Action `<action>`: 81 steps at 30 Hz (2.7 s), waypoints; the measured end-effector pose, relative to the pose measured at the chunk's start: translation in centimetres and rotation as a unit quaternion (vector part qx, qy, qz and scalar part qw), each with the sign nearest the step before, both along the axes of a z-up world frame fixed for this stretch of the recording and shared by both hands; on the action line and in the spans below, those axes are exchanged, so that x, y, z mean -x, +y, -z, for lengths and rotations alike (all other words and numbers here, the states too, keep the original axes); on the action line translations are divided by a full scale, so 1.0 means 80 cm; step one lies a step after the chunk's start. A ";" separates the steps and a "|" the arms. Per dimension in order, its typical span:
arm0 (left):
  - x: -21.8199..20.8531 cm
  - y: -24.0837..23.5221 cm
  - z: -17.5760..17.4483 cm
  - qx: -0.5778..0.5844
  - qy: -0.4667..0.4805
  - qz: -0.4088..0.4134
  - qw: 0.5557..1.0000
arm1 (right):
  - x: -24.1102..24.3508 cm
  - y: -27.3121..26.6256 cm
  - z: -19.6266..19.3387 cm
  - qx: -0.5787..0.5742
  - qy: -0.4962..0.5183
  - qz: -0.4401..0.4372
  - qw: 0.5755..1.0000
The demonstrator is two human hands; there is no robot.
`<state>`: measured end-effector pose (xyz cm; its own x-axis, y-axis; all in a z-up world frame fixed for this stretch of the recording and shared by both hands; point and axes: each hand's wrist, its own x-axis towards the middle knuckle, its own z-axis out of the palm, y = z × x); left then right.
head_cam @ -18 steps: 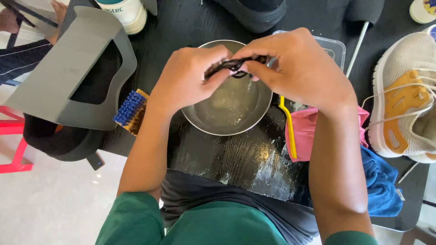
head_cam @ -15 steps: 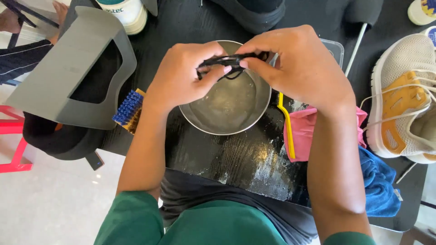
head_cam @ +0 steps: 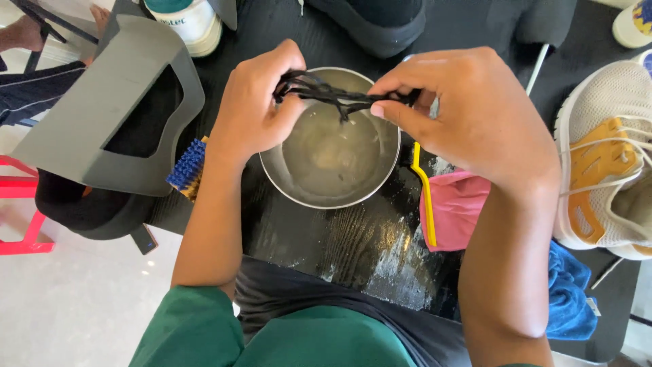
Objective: The person removes a black shoelace from a shoe, dips it into a bowl of water, and wipes it with a blue cloth. They then proceed to thread the wet shoelace through the eyelets of the black shoe, pulling it tight to secure the lacing.
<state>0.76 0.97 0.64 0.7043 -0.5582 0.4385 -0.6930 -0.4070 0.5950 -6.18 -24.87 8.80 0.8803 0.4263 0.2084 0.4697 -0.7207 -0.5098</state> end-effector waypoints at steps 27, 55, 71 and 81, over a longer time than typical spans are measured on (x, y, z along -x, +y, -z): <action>0.013 -0.025 0.004 0.320 0.049 -0.066 0.944 | -0.018 0.027 0.022 0.163 0.194 0.039 0.967; 0.024 -0.026 -0.017 0.278 -0.133 0.007 0.951 | -0.020 0.054 0.018 -0.078 0.155 -0.013 0.985; 0.020 -0.011 -0.011 0.184 -0.112 -0.139 0.967 | 0.002 0.002 0.012 -0.400 -0.017 0.116 0.909; 0.029 -0.019 -0.016 0.017 -0.112 -0.049 0.992 | 0.027 0.024 -0.014 -0.392 -0.026 0.025 0.919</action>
